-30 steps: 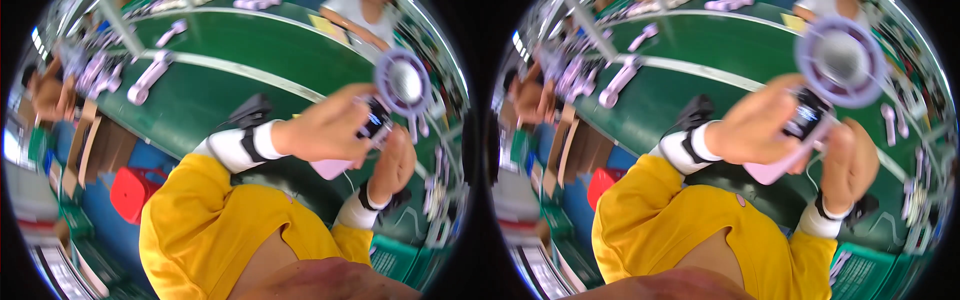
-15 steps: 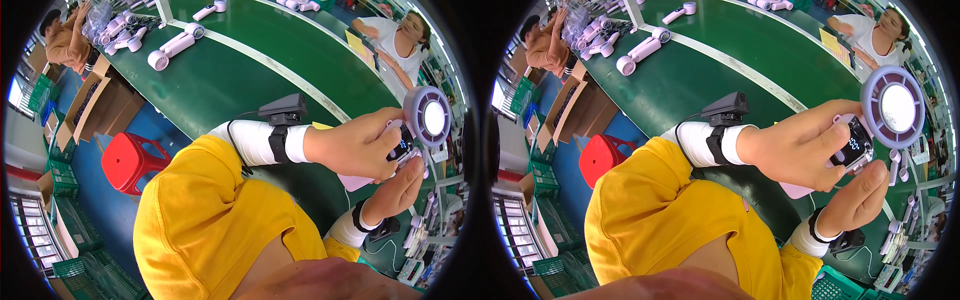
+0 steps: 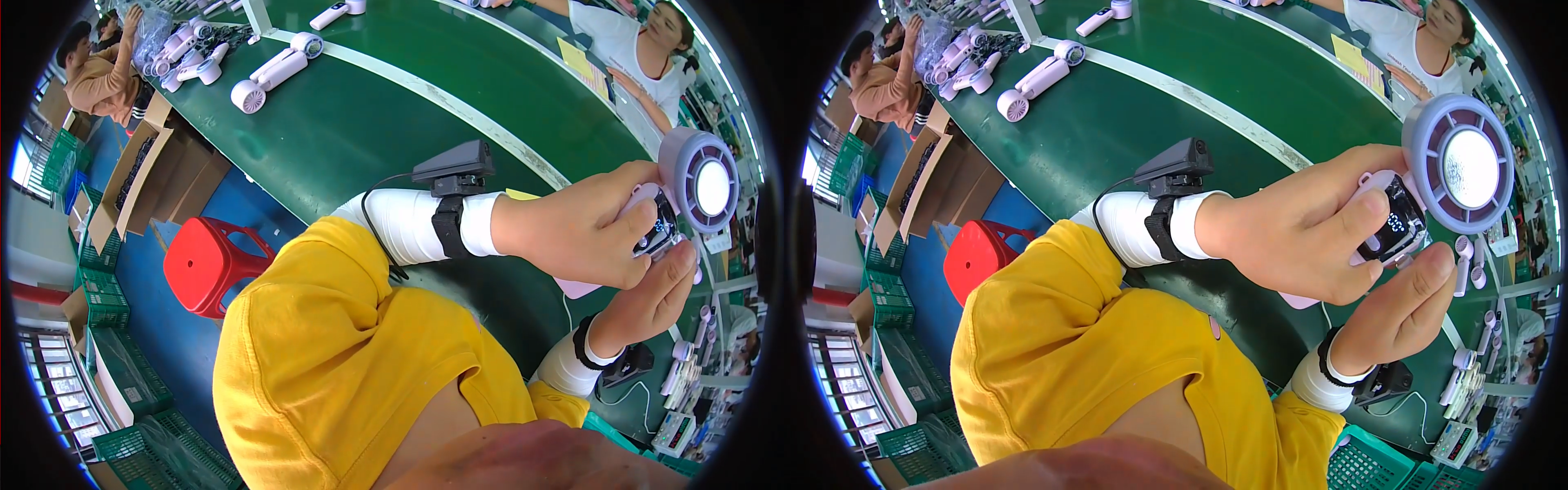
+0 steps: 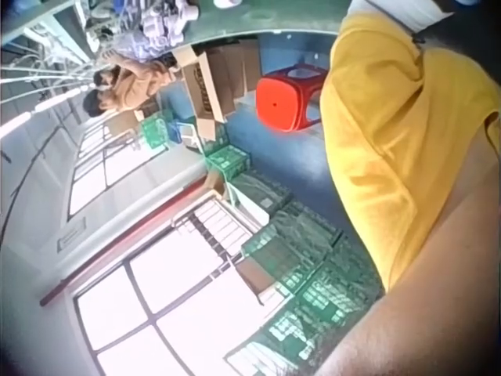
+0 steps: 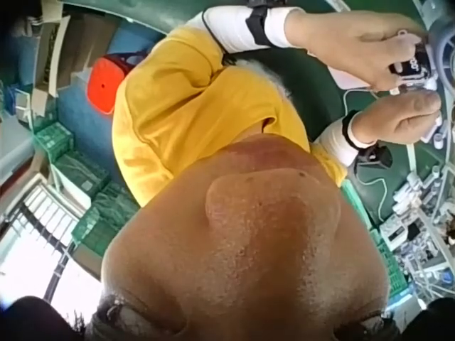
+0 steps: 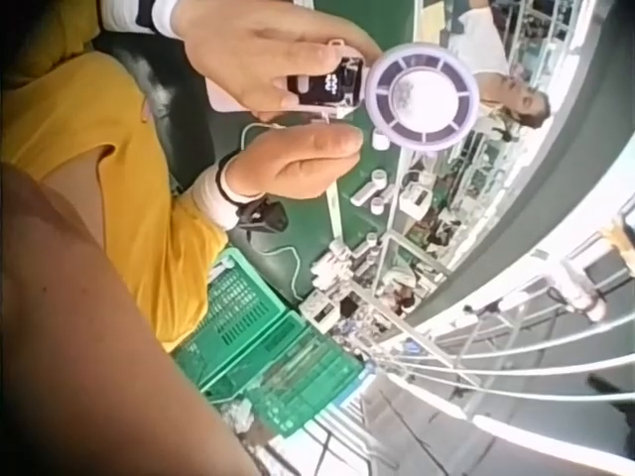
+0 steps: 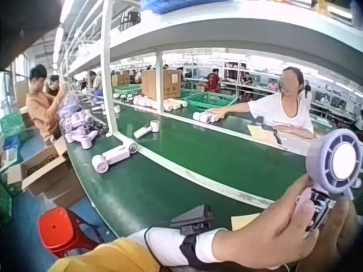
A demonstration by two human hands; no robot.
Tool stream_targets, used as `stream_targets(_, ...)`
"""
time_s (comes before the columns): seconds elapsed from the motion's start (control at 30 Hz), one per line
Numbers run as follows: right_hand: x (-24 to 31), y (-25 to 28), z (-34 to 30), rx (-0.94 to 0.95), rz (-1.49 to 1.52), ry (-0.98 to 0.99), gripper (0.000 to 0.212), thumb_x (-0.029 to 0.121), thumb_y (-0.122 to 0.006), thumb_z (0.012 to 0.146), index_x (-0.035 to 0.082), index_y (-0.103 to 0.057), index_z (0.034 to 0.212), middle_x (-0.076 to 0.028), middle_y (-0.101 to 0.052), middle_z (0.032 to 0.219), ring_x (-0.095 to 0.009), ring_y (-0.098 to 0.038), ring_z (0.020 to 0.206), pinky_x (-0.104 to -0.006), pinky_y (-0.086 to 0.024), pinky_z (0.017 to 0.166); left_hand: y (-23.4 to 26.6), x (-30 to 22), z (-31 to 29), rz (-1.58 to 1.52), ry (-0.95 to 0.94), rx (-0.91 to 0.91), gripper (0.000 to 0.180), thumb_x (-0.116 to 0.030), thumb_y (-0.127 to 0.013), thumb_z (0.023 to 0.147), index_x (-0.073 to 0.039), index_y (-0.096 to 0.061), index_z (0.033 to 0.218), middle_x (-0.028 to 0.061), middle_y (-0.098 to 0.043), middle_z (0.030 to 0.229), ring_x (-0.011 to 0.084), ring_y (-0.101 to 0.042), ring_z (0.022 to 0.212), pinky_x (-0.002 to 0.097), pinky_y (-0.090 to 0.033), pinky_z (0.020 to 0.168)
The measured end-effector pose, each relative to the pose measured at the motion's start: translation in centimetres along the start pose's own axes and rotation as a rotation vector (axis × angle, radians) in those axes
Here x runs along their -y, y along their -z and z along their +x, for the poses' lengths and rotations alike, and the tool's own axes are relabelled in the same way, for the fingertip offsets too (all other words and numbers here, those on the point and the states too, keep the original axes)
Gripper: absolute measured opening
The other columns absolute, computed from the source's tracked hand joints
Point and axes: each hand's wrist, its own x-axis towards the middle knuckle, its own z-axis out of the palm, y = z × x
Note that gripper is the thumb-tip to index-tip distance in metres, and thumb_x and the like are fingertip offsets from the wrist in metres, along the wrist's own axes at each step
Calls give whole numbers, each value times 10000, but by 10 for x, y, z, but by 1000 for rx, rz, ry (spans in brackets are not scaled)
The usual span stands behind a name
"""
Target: The person picks up handheld fans one by one or in pairs, presses their buttons to check the digital display, and places them back on the conveyor belt.
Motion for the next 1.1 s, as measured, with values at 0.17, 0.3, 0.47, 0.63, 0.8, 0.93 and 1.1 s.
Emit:
stream_targets(0.17, -5, -2, -7, -32, 61, 28, 335, 253, -357, 943, 17, -485, 743, -1, -443, 625, -74, -367, 576, -214, -291, 504, -3, 2, -4, 190, -181, -29, 273, -44, -488, 659, 81, -403, 886, 241, -424, 816, 344, -478, 664, 395, -446, 583)
stream_targets(0.3, 2, -6, -10, -61, 97, -14, 342, 257, -353, 943, 13, -485, 743, -10, -449, 636, -83, -376, 590, -222, -307, 511, -4, 8, -6, 345, -327, -55, 280, -41, -492, 641, 90, -402, 872, 243, -416, 821, 342, -468, 664, 389, -438, 573)
stream_targets(0.47, 2, -2, -8, -48, 120, -31, 337, 241, -353, 943, 7, -477, 734, -21, -451, 631, -89, -391, 593, -234, -323, 515, -16, 8, -8, 488, -469, -79, 288, -39, -495, 624, 98, -401, 859, 244, -408, 826, 340, -459, 663, 384, -430, 563)
stream_targets(0.63, -6, -4, -3, 2, 18, 27, 327, 225, -364, 938, 6, -480, 726, -33, -445, 610, -97, -396, 562, -247, -329, 502, -4, 15, -6, 335, -512, 24, 262, 22, -473, 682, 50, -411, 934, 301, -374, 1013, 462, -500, 705, 508, -490, 617)
stream_targets(0.8, -5, -7, 2, 76, 144, 98, 313, 203, -409, 918, 21, -458, 669, -67, -401, 488, -193, -396, 389, -305, -310, 389, 3, 21, -11, 468, -626, 163, 465, 18, -487, 665, 61, -350, 1108, 301, -354, 1052, 471, -444, 801, 549, -425, 681)
stream_targets(0.93, -18, -5, 8, 53, 90, 238, 311, 187, -439, 905, 32, -432, 636, -76, -377, 454, -231, -387, 363, -323, -293, 363, 3, 6, -1, 336, -535, 346, 609, 43, -491, 673, 60, -233, 1224, 264, -331, 1107, 454, -434, 881, 515, -413, 749)
stream_targets(1.1, -11, 3, 8, 109, 171, 131, 321, 182, -459, 896, 37, -420, 613, -77, -373, 459, -232, -383, 369, -323, -288, 368, 0, -11, 1, -109, -12, 338, 593, 12, -484, 721, 55, -210, 1245, 219, -366, 1115, 337, -467, 853, 411, -430, 711)
